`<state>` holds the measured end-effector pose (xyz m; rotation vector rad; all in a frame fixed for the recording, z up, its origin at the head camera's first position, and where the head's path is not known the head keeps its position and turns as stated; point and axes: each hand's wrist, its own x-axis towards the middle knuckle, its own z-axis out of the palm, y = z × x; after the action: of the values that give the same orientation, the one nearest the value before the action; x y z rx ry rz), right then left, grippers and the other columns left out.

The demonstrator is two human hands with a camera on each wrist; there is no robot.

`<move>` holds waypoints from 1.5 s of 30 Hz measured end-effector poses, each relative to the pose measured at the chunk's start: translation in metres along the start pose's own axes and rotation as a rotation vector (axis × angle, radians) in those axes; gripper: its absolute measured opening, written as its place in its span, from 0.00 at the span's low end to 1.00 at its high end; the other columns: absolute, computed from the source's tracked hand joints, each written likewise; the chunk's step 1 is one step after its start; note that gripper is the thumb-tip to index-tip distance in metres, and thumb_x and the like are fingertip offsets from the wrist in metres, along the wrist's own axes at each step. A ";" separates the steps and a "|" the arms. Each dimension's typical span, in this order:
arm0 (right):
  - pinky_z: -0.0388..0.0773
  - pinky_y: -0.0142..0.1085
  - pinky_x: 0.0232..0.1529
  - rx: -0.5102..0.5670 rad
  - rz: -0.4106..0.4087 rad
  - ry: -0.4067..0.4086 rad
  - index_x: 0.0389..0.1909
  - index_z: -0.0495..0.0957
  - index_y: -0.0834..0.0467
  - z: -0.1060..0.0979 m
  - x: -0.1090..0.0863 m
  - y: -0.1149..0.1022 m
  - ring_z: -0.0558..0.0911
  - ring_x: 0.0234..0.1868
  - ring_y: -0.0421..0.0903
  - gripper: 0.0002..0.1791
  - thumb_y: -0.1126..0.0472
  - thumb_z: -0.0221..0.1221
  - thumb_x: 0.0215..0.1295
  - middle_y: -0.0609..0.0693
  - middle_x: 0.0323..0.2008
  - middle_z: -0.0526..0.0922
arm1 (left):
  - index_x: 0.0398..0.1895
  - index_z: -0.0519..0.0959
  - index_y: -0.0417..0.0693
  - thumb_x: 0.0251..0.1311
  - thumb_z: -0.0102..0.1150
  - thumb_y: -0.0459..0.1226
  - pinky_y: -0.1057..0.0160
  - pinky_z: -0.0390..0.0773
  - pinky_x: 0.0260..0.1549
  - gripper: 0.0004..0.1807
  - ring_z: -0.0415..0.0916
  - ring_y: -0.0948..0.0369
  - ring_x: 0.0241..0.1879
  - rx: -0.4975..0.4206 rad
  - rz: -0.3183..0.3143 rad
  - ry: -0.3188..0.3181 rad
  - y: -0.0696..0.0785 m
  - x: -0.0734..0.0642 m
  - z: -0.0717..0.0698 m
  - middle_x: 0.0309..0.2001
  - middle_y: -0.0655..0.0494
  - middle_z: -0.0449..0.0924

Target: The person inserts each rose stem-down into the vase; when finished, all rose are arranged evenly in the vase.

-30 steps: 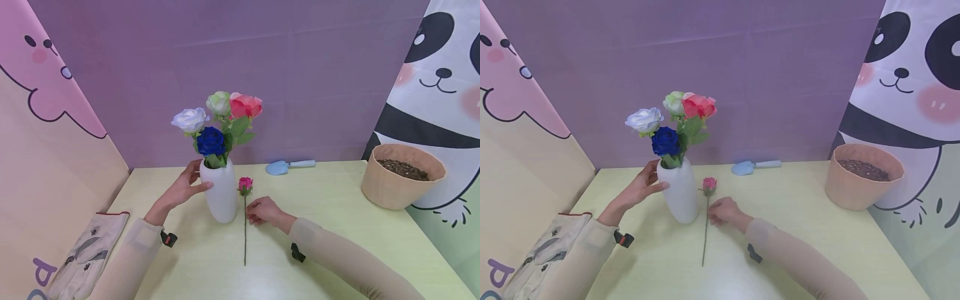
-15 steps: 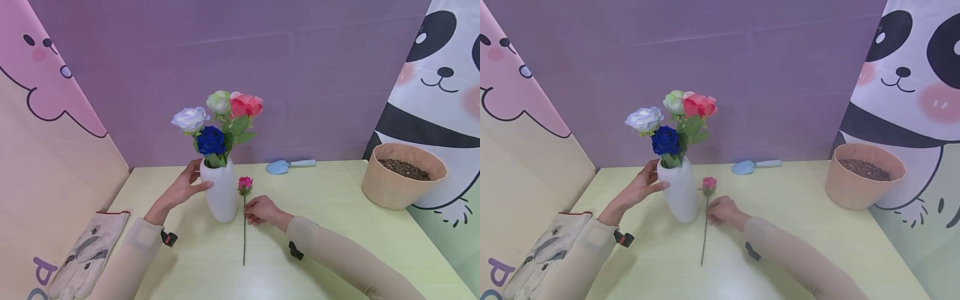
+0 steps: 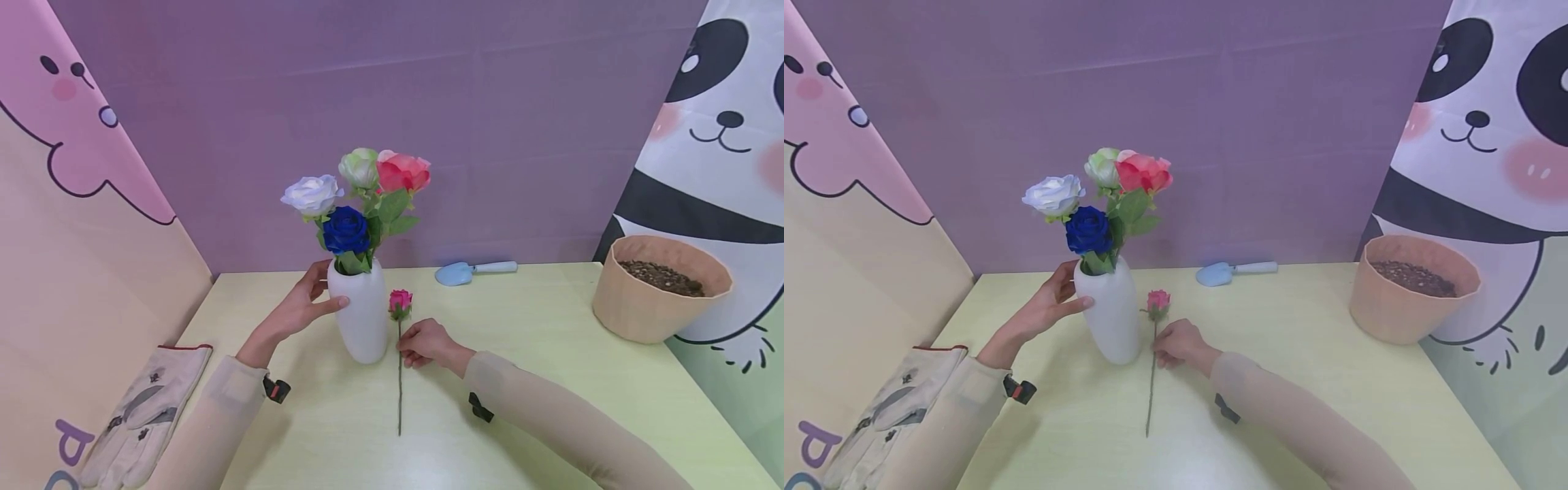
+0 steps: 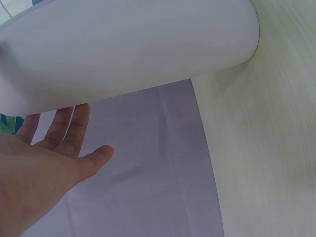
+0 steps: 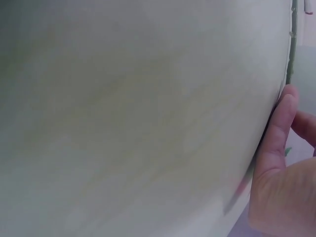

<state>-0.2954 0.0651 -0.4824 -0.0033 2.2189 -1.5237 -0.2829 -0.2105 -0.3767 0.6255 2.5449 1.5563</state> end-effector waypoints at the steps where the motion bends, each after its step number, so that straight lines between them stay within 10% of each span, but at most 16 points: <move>1: 0.83 0.32 0.23 -0.003 0.001 0.000 0.39 0.82 0.65 0.000 0.000 0.000 0.82 0.19 0.40 0.07 0.66 0.64 0.65 0.54 0.23 0.85 | 0.76 0.52 0.51 0.63 0.66 0.47 0.36 0.57 0.73 0.44 0.68 0.45 0.68 -0.001 -0.001 -0.001 0.000 0.000 0.000 0.69 0.47 0.64; 45: 0.87 0.35 0.34 0.063 -0.059 0.024 0.49 0.80 0.71 -0.021 -0.011 -0.017 0.85 0.26 0.41 0.13 0.67 0.60 0.67 0.58 0.33 0.87 | 0.76 0.52 0.51 0.63 0.66 0.47 0.36 0.56 0.73 0.44 0.68 0.45 0.68 0.003 0.015 -0.003 0.001 0.000 -0.001 0.69 0.47 0.64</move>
<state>-0.2971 0.0795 -0.4574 -0.0320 2.2069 -1.6327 -0.2829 -0.2109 -0.3758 0.6485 2.5462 1.5557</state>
